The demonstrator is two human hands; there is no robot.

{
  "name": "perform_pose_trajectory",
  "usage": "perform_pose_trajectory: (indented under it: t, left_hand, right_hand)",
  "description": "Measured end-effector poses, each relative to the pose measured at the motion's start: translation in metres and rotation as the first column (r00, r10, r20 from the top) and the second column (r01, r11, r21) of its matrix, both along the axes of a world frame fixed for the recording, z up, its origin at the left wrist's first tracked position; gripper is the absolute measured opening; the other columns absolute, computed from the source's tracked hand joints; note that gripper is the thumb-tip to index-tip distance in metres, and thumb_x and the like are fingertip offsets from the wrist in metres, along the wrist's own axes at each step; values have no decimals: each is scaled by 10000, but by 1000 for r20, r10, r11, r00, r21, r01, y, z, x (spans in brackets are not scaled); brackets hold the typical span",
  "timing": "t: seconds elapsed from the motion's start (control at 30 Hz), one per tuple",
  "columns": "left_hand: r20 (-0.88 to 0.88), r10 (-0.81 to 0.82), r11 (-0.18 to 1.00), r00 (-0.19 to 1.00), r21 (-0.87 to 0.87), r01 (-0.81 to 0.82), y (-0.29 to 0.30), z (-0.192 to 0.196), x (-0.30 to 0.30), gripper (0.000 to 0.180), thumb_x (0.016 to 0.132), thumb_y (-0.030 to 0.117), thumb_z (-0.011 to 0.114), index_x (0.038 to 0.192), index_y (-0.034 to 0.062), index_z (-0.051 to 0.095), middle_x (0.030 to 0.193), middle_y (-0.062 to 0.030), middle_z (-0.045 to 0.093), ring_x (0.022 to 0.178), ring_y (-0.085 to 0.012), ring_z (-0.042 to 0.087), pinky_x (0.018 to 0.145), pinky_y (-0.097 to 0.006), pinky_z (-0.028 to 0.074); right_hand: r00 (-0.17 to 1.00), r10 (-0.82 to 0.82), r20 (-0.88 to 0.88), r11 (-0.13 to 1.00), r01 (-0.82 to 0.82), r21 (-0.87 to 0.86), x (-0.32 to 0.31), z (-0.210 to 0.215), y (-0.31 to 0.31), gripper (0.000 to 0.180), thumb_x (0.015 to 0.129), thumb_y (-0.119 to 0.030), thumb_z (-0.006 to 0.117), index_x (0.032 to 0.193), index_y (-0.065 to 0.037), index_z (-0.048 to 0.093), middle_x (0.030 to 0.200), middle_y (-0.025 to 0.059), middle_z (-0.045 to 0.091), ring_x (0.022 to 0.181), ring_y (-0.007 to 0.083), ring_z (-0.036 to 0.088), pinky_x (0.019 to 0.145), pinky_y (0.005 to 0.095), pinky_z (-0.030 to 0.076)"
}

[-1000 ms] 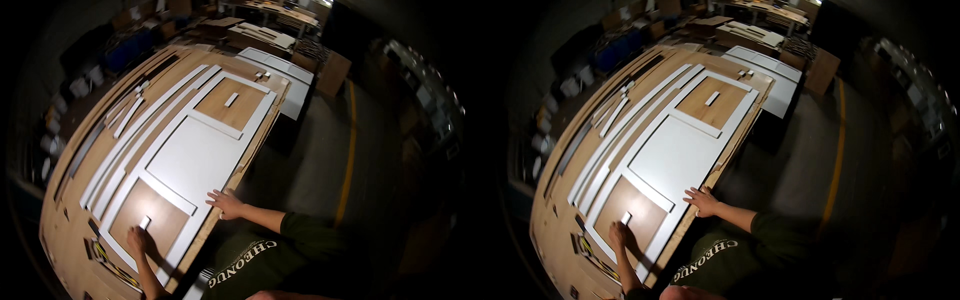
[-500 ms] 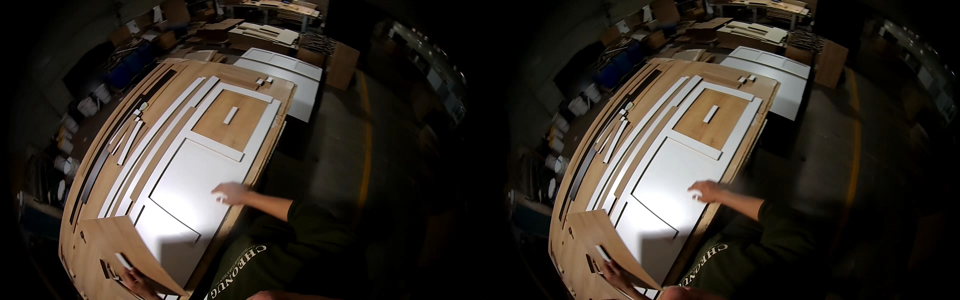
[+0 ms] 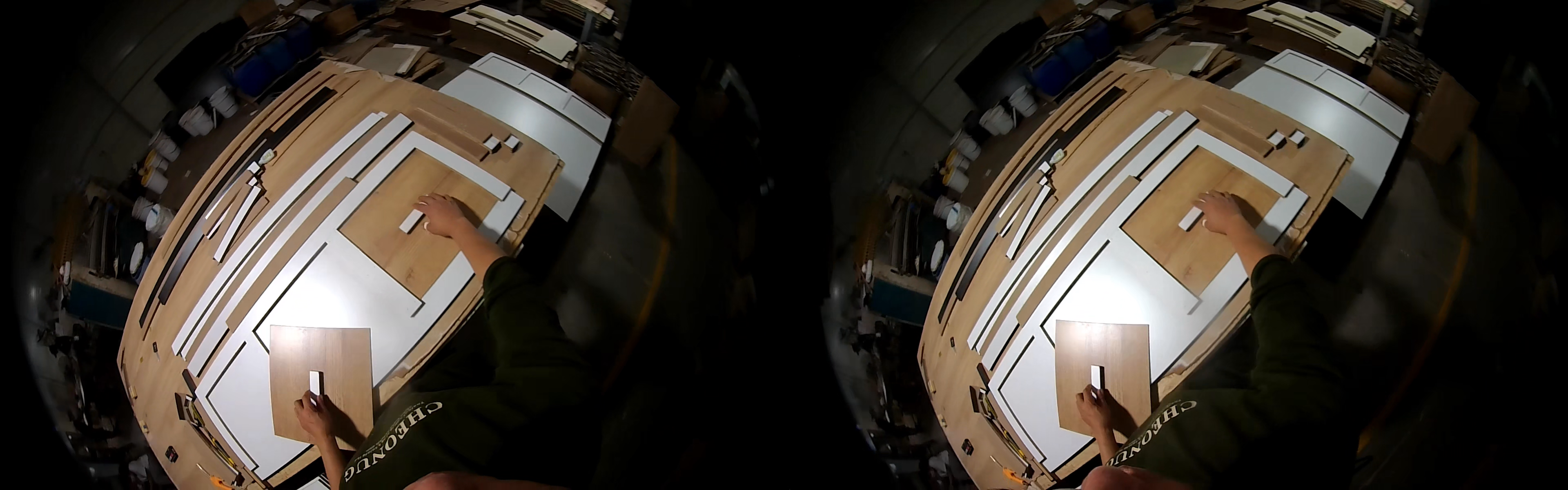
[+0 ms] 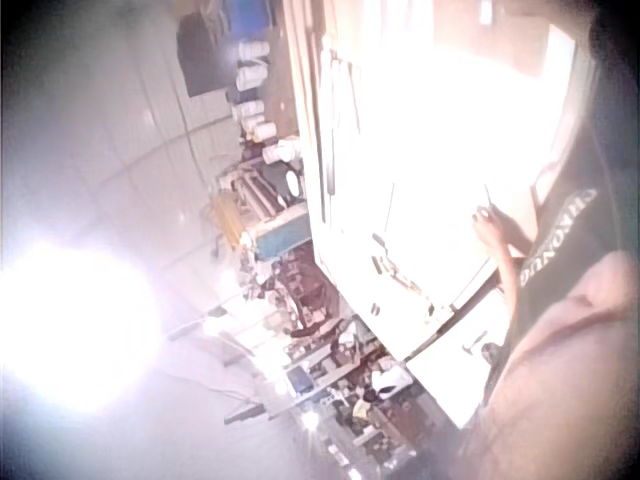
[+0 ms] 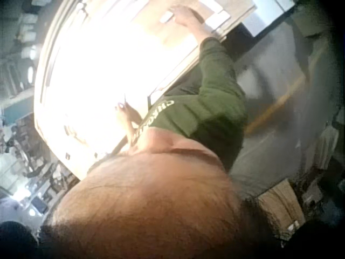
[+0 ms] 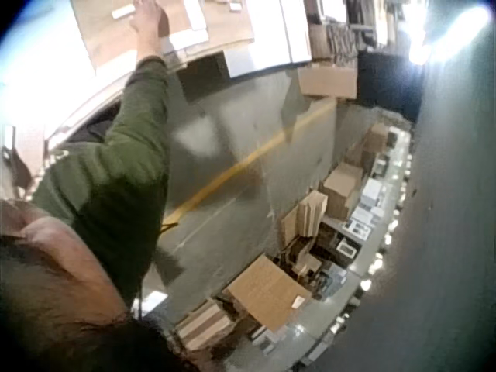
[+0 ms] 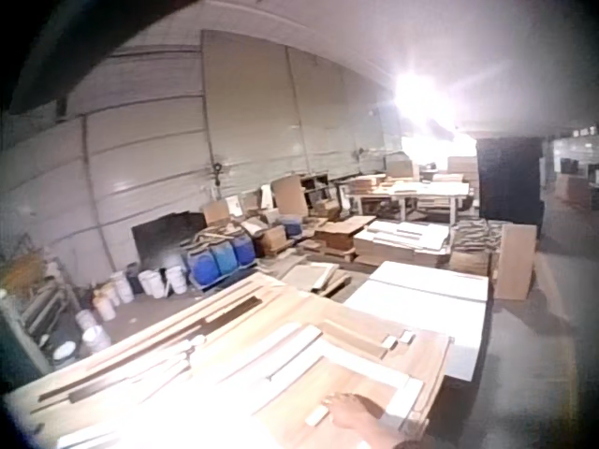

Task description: The person assembles wooden cabinet doors by placing wood panels into a frame, securing them with a pneumatic nail gun, and attaching wooden strips using a hammer and nails.

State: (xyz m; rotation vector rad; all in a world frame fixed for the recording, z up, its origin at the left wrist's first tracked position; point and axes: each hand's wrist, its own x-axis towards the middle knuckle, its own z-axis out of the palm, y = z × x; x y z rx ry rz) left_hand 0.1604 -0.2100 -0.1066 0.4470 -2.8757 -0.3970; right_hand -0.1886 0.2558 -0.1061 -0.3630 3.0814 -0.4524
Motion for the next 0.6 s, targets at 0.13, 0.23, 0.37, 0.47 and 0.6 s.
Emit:
perform_pose_trajectory:
  t: [0.13,0.23,0.37,0.47,0.6]
  left_hand:
    - [-7,53,998,999,-27,-53,15,6,-7,356,757,166,718,1079,88,586,941,-168,536,892,-374,518,747,-469,433]
    - [27,116,993,993,-32,-115,19,5,-9,375,751,175,728,1089,92,587,968,-166,543,905,-372,516,769,-462,436]
    - [54,187,982,981,-45,-185,24,10,-8,386,742,168,738,1092,93,592,976,-162,551,909,-364,517,795,-459,436]
    - [56,206,978,977,-38,-204,37,14,-10,366,751,144,728,1089,93,595,943,-162,555,894,-367,515,784,-459,432]
    - [95,232,972,968,-47,-229,37,14,-18,354,758,140,721,1084,86,592,960,-175,546,901,-378,516,783,-464,429]
  right_hand:
    - [978,210,5,977,-210,-23,-35,-1,14,366,780,-303,685,1102,-136,631,1129,52,594,1148,250,516,1048,448,339]
    - [890,454,-47,861,-425,280,-57,12,21,307,765,-368,690,953,-130,645,972,55,619,994,247,591,1037,451,348]
    - [810,583,-63,793,-550,264,-55,23,35,300,801,-392,650,966,-143,617,952,59,621,965,249,588,1040,471,326]
    - [789,595,-156,802,-568,183,-45,26,50,252,827,-352,632,950,-134,604,921,57,608,942,231,587,1040,455,322]
    - [737,484,-472,860,-500,101,-40,52,53,297,797,-346,658,980,-129,569,953,52,583,926,252,553,943,442,370]
